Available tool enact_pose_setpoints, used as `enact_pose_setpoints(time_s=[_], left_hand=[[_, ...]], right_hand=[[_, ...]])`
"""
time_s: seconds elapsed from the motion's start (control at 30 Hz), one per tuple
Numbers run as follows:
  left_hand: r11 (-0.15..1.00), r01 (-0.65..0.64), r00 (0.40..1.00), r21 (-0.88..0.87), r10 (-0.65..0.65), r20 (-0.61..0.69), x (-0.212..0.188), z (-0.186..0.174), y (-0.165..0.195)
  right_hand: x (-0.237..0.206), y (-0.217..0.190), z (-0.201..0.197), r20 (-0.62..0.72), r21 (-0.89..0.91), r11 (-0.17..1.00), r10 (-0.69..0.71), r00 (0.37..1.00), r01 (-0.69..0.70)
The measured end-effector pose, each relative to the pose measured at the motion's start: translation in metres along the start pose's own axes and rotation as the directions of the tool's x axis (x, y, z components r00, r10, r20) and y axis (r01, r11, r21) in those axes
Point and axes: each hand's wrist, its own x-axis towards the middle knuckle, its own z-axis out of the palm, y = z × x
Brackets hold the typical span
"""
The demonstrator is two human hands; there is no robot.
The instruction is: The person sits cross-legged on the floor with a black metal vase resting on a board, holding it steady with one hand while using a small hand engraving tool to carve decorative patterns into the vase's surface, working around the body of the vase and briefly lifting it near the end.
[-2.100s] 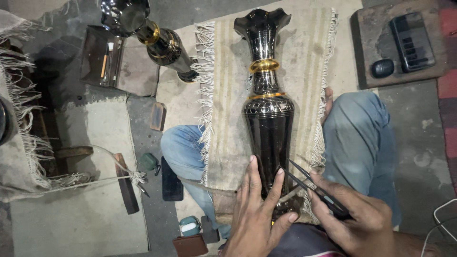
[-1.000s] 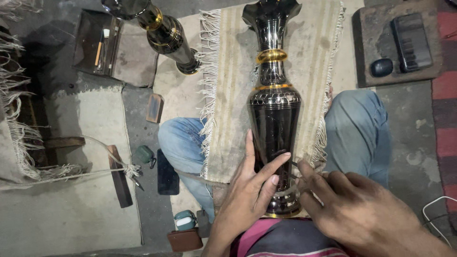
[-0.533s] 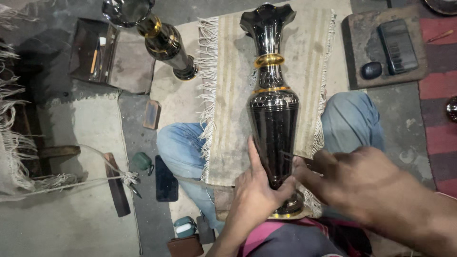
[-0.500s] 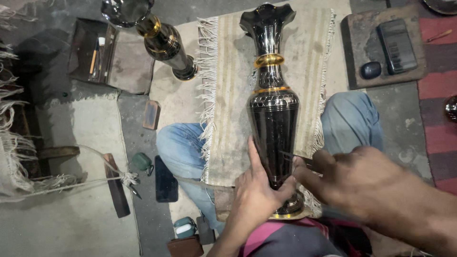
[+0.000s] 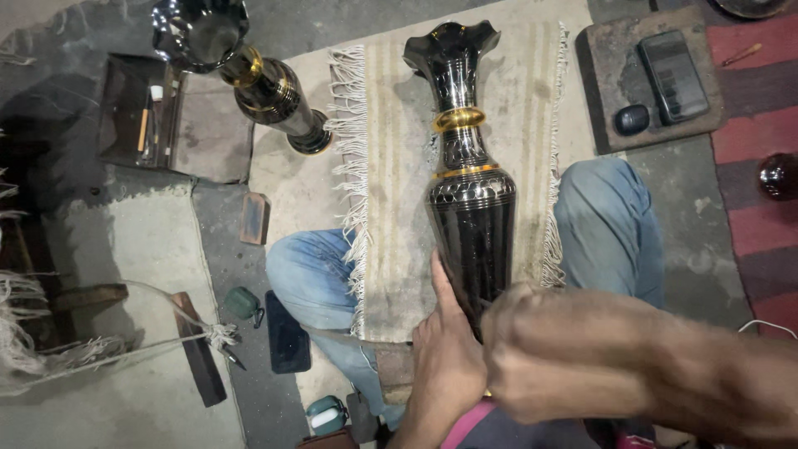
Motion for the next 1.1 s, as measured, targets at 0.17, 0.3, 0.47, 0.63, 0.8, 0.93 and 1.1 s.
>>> enact_pose_setpoints(time_s=[0.17,0.3,0.47,0.63,0.8,0.93,1.1], left_hand=[[1.0,-0.027,0.999,0.012,0.027,-0.027,-0.001,0.007,-0.006],[0.995,-0.098,0.988,0.0,0.098,-0.117,-0.003,0.01,-0.005],[1.0,0.009,0.997,-0.018,-0.01,-0.082,-0.002,0.007,0.002],[1.0,0.01,0.999,-0.014,-0.011,-0.052,-0.001,0.001,0.005],[0.988,-0.129,0.983,-0.086,0.139,0.118,0.003,-0.014,-0.008],[0.967,-0.234,0.963,-0.095,0.245,0.116,0.004,-0.018,-0.009],[0.998,0.009,0.991,0.055,-0.016,0.131,0.006,-0.013,0.004]], right_hand=[[0.002,0.014,0.005,0.014,0.312,0.95,-0.005,1.0,0.0],[-0.016,0.017,0.027,-0.058,0.158,0.981,0.126,0.99,-0.115],[-0.039,-0.003,0.069,-0.202,0.295,0.907,0.368,0.908,-0.302],[-0.045,-0.038,0.106,-0.296,0.345,0.815,0.566,0.77,-0.466],[-0.03,-0.061,0.124,-0.055,0.482,0.659,0.68,0.731,-0.577],[-0.011,-0.072,0.112,-0.068,0.604,0.489,0.818,0.571,-0.63],[-0.002,-0.067,0.073,0.219,0.822,0.103,0.851,0.477,-0.559]])
